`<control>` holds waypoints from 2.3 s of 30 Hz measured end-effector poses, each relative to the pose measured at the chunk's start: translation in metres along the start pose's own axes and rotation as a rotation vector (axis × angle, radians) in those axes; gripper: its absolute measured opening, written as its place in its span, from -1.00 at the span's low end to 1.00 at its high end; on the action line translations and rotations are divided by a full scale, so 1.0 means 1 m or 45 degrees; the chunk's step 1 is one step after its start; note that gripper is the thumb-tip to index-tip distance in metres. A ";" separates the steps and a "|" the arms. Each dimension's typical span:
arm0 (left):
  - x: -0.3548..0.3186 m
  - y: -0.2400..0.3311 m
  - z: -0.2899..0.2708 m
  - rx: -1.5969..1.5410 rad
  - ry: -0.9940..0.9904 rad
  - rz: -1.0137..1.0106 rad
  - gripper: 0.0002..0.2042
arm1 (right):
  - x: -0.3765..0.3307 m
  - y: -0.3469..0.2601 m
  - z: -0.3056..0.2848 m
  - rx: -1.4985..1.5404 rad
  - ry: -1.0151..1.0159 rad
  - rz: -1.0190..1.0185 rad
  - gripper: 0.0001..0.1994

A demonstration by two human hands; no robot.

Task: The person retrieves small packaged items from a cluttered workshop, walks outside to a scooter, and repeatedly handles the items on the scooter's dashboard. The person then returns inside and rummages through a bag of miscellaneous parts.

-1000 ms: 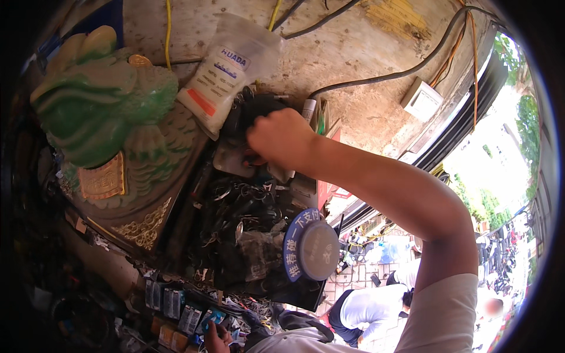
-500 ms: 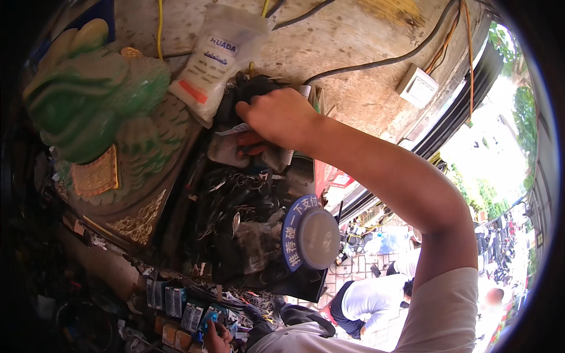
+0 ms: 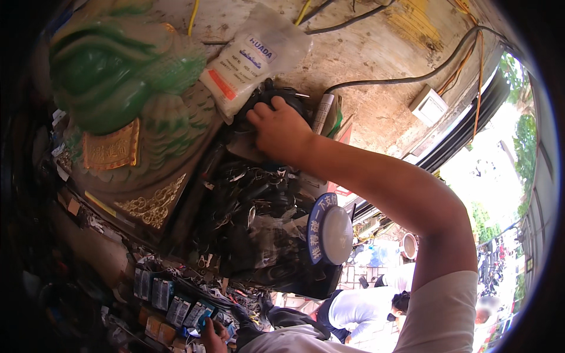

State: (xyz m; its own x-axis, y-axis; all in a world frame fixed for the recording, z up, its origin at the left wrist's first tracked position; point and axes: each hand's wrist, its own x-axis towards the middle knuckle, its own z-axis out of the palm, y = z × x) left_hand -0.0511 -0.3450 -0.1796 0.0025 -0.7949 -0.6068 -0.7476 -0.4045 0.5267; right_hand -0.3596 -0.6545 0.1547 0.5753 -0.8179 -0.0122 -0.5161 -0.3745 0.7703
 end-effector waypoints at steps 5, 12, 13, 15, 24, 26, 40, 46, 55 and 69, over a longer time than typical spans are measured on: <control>-0.009 -0.012 -0.001 -0.435 0.118 0.217 -0.35 | 0.006 0.004 0.008 0.006 0.071 -0.021 -0.89; 0.000 -0.054 0.020 -0.262 0.140 0.125 -0.38 | -0.011 0.033 0.009 0.301 0.210 -0.187 -0.78; 0.000 -0.050 0.016 -0.327 0.129 0.114 -0.38 | -0.014 0.036 0.007 0.298 0.238 -0.201 -0.78; -0.003 -0.040 0.010 -0.496 0.118 0.086 -0.38 | -0.016 0.037 0.009 0.305 0.280 -0.213 -0.78; -0.003 -0.003 -0.013 -1.050 -0.087 -0.298 -0.67 | -0.010 0.024 0.017 0.263 0.297 -0.012 -0.72; 0.001 -0.002 -0.007 -1.337 -0.064 -0.295 -0.74 | -0.010 0.023 0.021 0.314 0.350 0.031 -0.76; -0.003 -0.003 -0.009 -1.056 0.014 -0.188 -0.77 | 0.000 0.022 0.018 0.252 0.436 0.086 -0.75; 0.000 -0.046 0.007 0.106 0.433 0.481 -0.38 | 0.001 0.016 0.022 0.257 0.556 -0.255 -0.84; 0.020 -0.060 0.016 0.212 0.321 0.416 -0.32 | 0.001 0.002 0.012 0.307 0.283 -0.056 -0.65; 0.020 -0.047 0.018 0.002 0.249 0.378 -0.34 | 0.009 -0.013 0.025 0.076 0.390 0.041 -0.76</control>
State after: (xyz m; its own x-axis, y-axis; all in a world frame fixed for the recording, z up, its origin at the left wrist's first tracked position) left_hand -0.0279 -0.3338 -0.2270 -0.0877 -0.9493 -0.3018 -0.7361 -0.1424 0.6618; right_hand -0.3637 -0.6685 0.1288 0.7177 -0.6635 0.2112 -0.5683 -0.3829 0.7283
